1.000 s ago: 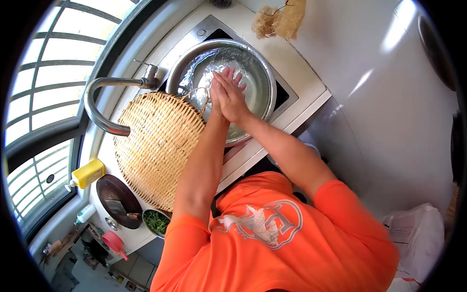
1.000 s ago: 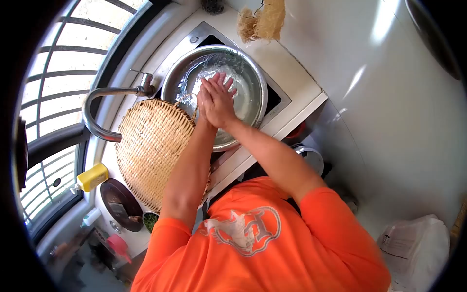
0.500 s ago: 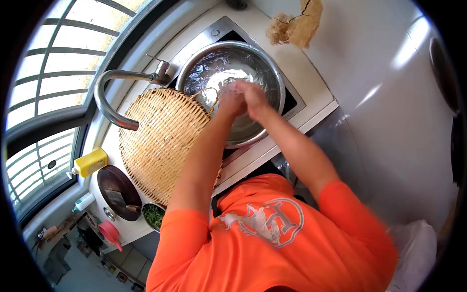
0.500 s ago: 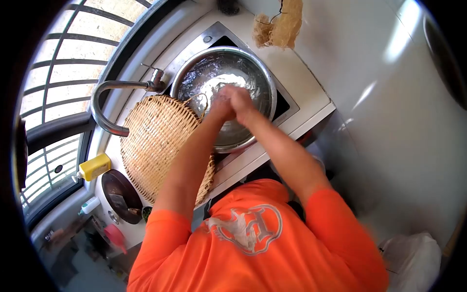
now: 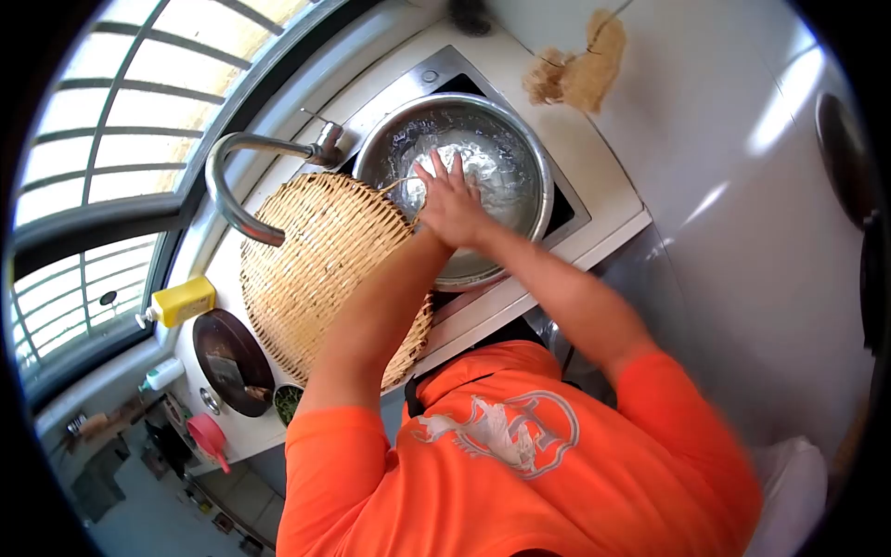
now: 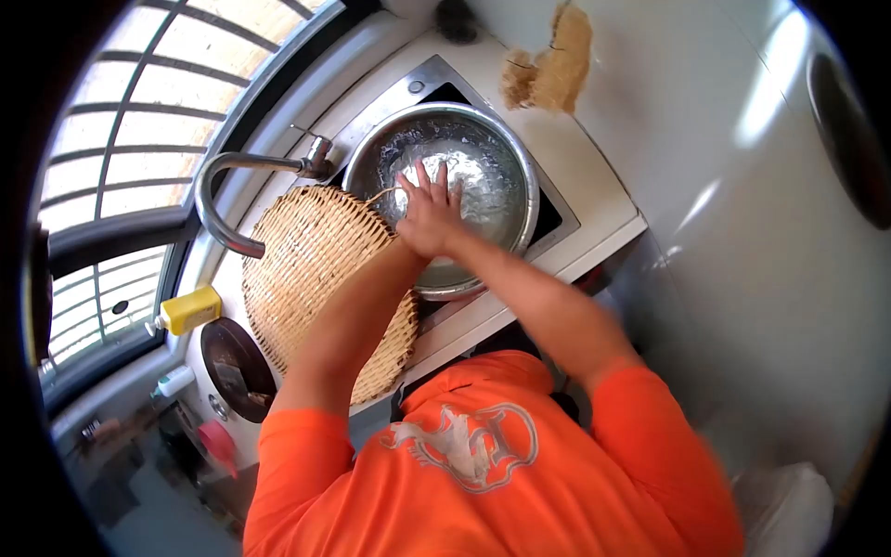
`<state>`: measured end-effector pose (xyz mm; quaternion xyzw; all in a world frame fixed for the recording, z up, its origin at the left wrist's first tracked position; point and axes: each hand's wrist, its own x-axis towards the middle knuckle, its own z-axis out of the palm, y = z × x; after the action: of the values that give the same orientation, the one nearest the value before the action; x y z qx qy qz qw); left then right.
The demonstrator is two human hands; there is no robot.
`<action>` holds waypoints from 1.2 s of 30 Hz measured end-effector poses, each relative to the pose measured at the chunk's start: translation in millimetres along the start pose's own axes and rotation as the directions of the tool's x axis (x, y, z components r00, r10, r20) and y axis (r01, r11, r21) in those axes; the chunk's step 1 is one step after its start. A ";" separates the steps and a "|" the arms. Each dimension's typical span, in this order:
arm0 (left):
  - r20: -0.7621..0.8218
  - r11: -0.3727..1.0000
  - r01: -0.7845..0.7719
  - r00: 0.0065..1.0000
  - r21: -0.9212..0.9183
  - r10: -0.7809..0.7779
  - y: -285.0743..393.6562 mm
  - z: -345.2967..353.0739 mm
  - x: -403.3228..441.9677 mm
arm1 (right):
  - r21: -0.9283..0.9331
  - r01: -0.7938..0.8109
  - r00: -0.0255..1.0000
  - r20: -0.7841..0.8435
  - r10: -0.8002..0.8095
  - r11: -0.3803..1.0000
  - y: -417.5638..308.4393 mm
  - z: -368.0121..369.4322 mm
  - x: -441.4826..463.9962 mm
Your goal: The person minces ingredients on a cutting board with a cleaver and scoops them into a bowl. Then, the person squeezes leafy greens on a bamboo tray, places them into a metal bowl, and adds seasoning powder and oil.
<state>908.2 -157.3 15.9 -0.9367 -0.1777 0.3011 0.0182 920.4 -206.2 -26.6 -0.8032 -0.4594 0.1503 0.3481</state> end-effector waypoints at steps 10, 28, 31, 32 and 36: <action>0.200 -0.006 0.215 0.895 -0.977 -0.399 17.7 59.5 19.7 | 0.538 -0.773 0.606 0.470 0.642 0.336 124.6 -11.6 52.2; -0.175 -0.934 -0.020 0.984 -0.357 0.046 -38.8 5.5 41.3 | 0.392 0.230 0.864 -0.503 -0.002 0.891 59.5 13.8 61.7; 0.114 -0.893 -0.096 0.980 -0.440 -0.162 -16.2 13.6 54.3 | 0.109 0.370 0.920 0.092 -0.380 0.923 87.4 -23.6 62.7; 0.196 -0.820 -0.155 0.931 -0.550 -0.307 -6.6 15.9 51.5 | 0.050 0.458 0.875 0.148 -0.460 0.887 88.6 -26.9 62.6; 0.365 -0.593 0.003 0.791 -0.805 -0.491 2.5 55.1 66.2 | -0.159 0.332 0.936 0.174 -0.305 0.930 97.7 -41.4 42.0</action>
<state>927.6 -141.0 -66.4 -0.4075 -0.5985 -0.1622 -0.6704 1027.9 -221.0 -61.9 -0.7336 -0.6201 0.1067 0.2566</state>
